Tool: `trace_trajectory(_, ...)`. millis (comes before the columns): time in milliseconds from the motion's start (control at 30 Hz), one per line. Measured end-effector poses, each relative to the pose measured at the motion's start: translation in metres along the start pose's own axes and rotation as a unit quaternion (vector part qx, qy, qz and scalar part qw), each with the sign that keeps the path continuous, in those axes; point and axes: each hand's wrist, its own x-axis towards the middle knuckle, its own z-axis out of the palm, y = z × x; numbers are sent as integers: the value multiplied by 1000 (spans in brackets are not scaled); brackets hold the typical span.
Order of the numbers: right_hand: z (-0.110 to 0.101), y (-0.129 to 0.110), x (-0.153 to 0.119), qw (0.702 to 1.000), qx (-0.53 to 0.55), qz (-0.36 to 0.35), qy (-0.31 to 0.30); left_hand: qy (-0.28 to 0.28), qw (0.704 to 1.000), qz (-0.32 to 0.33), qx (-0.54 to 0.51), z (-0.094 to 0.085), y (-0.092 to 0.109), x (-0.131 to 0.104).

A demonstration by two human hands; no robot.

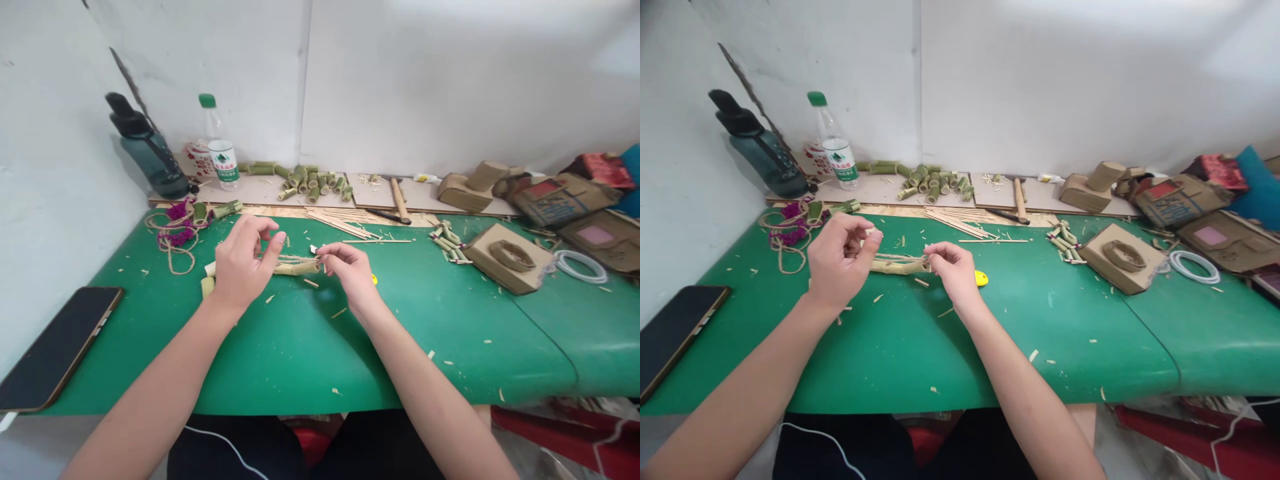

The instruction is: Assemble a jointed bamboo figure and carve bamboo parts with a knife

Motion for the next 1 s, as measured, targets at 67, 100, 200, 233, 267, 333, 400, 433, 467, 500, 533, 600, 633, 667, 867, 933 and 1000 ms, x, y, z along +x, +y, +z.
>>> trace_trajectory(67,-1,-1,0,1000,3,1,8,-66,995,23,72,-4,-2,4)
trace_trajectory(100,-1,-1,0,1000,4,2,12,-110,988,30,101,-5,-3,5)
trace_trajectory(200,-3,-1,1,1000,2,4,18,-219,965,35,138,-6,-5,6)
trace_trajectory(233,-3,-1,2,1000,1,4,18,-236,962,27,138,-6,-6,6)
trace_trajectory(267,-3,-1,2,1000,1,5,19,-242,961,14,137,-7,-7,6)
trace_trajectory(333,-4,0,3,1000,0,7,19,-232,963,-27,134,-8,-9,7)
trace_trajectory(400,-4,0,4,1000,0,9,20,-206,967,-70,135,-9,-10,8)
trace_trajectory(433,-4,0,4,1000,0,8,21,-191,969,-84,135,-10,-10,9)
trace_trajectory(467,-4,0,4,1000,1,7,23,-176,971,-94,132,-10,-11,10)
trace_trajectory(500,-4,0,4,1000,3,6,25,-163,974,-102,123,-10,-10,11)
trace_trajectory(533,-4,0,4,1000,5,5,25,-154,976,-111,103,-9,-10,11)
trace_trajectory(600,-4,0,4,1000,9,6,24,-153,977,-145,17,-8,-9,12)
trace_trajectory(633,-4,0,4,1000,10,6,22,-155,972,-167,-50,-7,-7,13)
trace_trajectory(667,-4,0,4,1000,10,5,23,-162,960,-189,-126,-7,-6,13)
trace_trajectory(867,-7,1,6,999,7,1,35,-192,855,-256,-409,-12,1,14)
trace_trajectory(933,-8,1,6,999,5,0,34,-78,897,-242,-361,-12,0,11)
trace_trajectory(1000,-9,1,7,999,7,-2,33,41,951,-202,-231,-13,-4,8)
